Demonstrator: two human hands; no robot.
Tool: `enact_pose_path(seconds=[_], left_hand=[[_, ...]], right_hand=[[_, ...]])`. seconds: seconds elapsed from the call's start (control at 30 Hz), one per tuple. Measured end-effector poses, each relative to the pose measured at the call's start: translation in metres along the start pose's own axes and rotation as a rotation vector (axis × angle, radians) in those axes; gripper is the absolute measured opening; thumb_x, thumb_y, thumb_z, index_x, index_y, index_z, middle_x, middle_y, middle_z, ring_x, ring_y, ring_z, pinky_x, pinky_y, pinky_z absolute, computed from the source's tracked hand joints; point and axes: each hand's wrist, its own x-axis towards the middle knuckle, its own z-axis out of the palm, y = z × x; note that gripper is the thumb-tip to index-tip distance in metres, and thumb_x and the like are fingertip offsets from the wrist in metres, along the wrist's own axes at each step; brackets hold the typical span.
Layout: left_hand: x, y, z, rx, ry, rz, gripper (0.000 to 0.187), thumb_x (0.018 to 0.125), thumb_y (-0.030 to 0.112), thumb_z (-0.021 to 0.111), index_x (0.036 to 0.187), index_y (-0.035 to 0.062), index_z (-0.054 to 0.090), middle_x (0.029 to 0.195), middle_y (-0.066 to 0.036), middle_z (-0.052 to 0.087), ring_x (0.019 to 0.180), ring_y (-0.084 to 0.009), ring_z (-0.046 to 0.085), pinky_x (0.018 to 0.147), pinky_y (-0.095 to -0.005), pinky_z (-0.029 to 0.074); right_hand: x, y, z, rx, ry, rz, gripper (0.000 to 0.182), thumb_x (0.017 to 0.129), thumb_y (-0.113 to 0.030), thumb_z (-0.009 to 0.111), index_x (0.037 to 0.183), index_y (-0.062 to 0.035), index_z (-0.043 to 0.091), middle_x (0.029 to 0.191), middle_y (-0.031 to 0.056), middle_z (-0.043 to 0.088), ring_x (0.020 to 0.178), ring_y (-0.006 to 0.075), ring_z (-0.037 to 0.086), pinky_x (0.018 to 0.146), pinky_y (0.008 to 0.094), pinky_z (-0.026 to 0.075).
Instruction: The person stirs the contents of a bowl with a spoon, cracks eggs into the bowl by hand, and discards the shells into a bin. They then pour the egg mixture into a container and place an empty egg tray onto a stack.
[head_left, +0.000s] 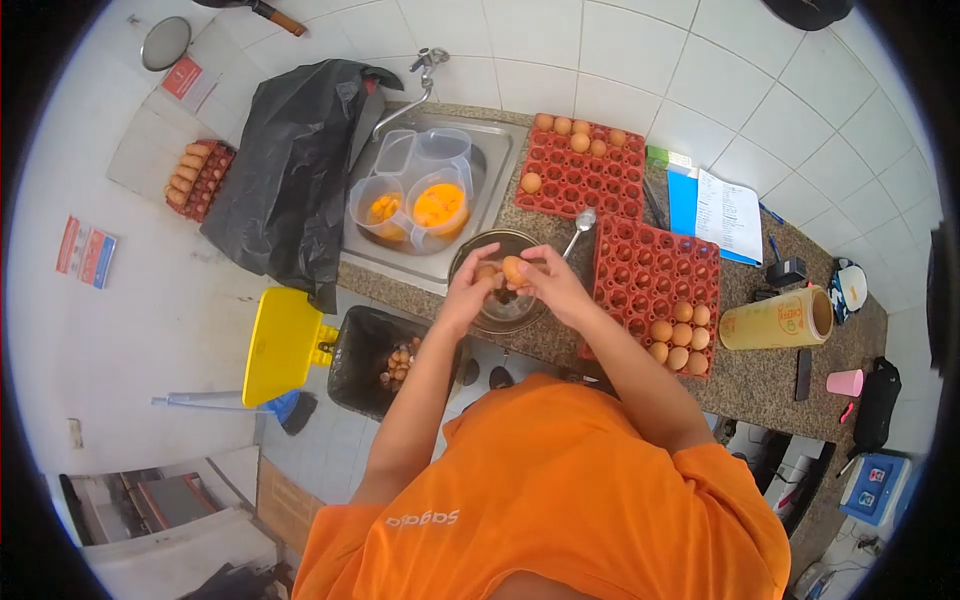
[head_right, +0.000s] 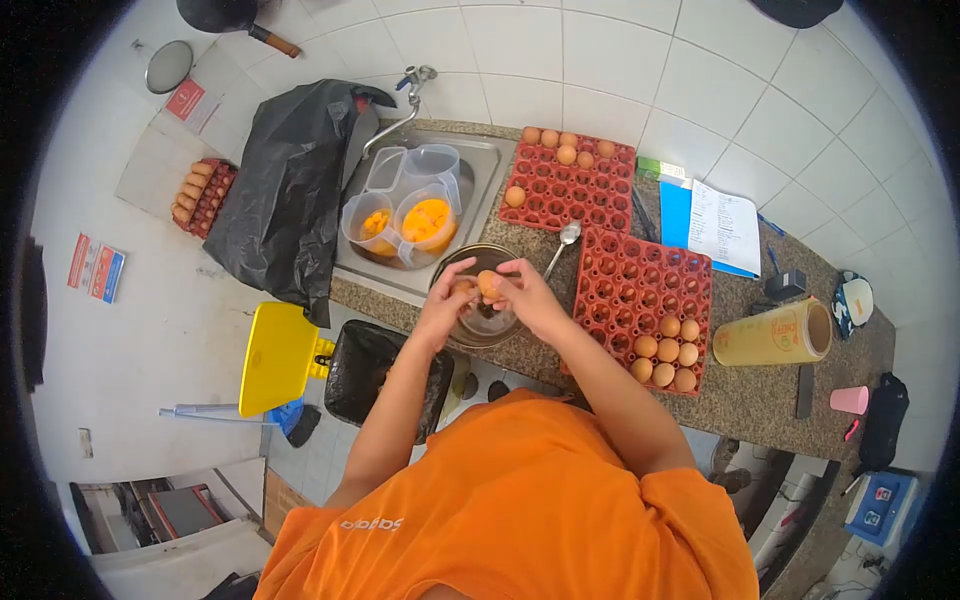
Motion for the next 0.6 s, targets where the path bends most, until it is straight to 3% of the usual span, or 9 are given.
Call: enact_pose_path(seconds=[0.07,0.1,0.23,0.3,0.33,0.4,0.53,0.6], left_hand=[[0.003,0.008,-0.007,0.404,-0.23,0.227,0.041,0.096,0.004,0.063,0.138,0.0034,0.061,0.124,-0.007,0.068,0.111,-0.0125,0.063,0.096,-0.0299,0.05],[0.006,0.01,-0.008,0.432,-0.197,0.266,0.038,0.09,0.001,0.07,0.128,0.0016,0.069,0.122,-0.006,0.071,0.11,-0.0114,0.064,0.097,-0.0294,0.05],[0.004,0.016,-0.016,0.625,-0.194,0.271,0.034,0.086,0.003,0.072,0.12,-0.0004,0.072,0.112,-0.006,0.075,0.1,-0.0122,0.068,0.091,-0.0295,0.053],[0.002,0.019,-0.016,0.804,-0.149,0.39,0.034,0.083,0.004,0.075,0.116,-0.0019,0.074,0.101,-0.006,0.077,0.091,-0.0123,0.069,0.086,-0.0292,0.055],[0.001,0.023,-0.016,0.806,-0.155,0.385,0.034,0.083,0.004,0.075,0.116,-0.0019,0.074,0.101,-0.006,0.077,0.091,-0.0123,0.069,0.086,-0.0292,0.055],[-0.002,0.031,-0.017,1.087,-0.15,0.418,0.035,0.082,0.005,0.076,0.116,-0.0026,0.073,0.101,-0.008,0.077,0.091,-0.0142,0.071,0.086,-0.03,0.056],[0.002,0.015,-0.02,0.874,-0.052,0.516,0.032,0.087,0.01,0.076,0.118,0.0027,0.074,0.098,-0.005,0.075,0.08,-0.0121,0.069,0.071,-0.0267,0.056],[-0.005,0.013,-0.009,0.074,0.021,-0.084,0.03,0.095,0.022,0.073,0.124,0.0123,0.071,0.091,0.0,0.071,0.066,-0.0075,0.06,0.052,-0.0217,0.045]], right_hand=[[0.013,0.007,-0.01,0.202,-0.249,0.213,0.029,0.105,-0.015,0.061,0.129,-0.0022,0.051,0.117,0.0136,0.068,0.098,0.0174,0.07,0.086,0.0298,0.057],[0.011,-0.001,-0.008,0.214,-0.246,0.265,0.025,0.104,-0.013,0.061,0.125,-0.0007,0.055,0.113,0.0145,0.069,0.094,0.0173,0.071,0.081,0.0291,0.057],[0.015,0.012,-0.008,-0.055,-0.346,0.099,0.031,0.097,-0.012,0.069,0.124,-0.0016,0.059,0.104,0.0116,0.071,0.091,0.021,0.072,0.081,0.0334,0.058],[0.018,0.016,-0.01,-0.611,-0.293,-0.301,0.042,0.086,-0.009,0.077,0.125,-0.0037,0.062,0.1,0.0112,0.072,0.091,0.026,0.072,0.082,0.0376,0.057],[0.017,0.015,-0.011,-0.607,-0.287,-0.297,0.042,0.086,-0.009,0.077,0.125,-0.0037,0.062,0.1,0.0112,0.072,0.091,0.026,0.072,0.082,0.0376,0.057],[0.015,0.008,-0.012,-0.908,-0.255,-0.668,0.054,0.079,-0.008,0.079,0.129,-0.0057,0.059,0.106,0.0119,0.072,0.098,0.0291,0.072,0.085,0.038,0.056],[0.001,-0.004,-0.003,-0.849,-0.095,-0.735,0.051,0.084,-0.009,0.077,0.13,-0.0045,0.056,0.114,0.0138,0.07,0.102,0.0318,0.072,0.089,0.0379,0.055],[-0.003,-0.003,0.012,-0.354,-0.056,-0.477,0.051,0.085,-0.009,0.077,0.13,-0.0044,0.054,0.121,0.0153,0.068,0.107,0.0344,0.069,0.094,0.0407,0.053]])
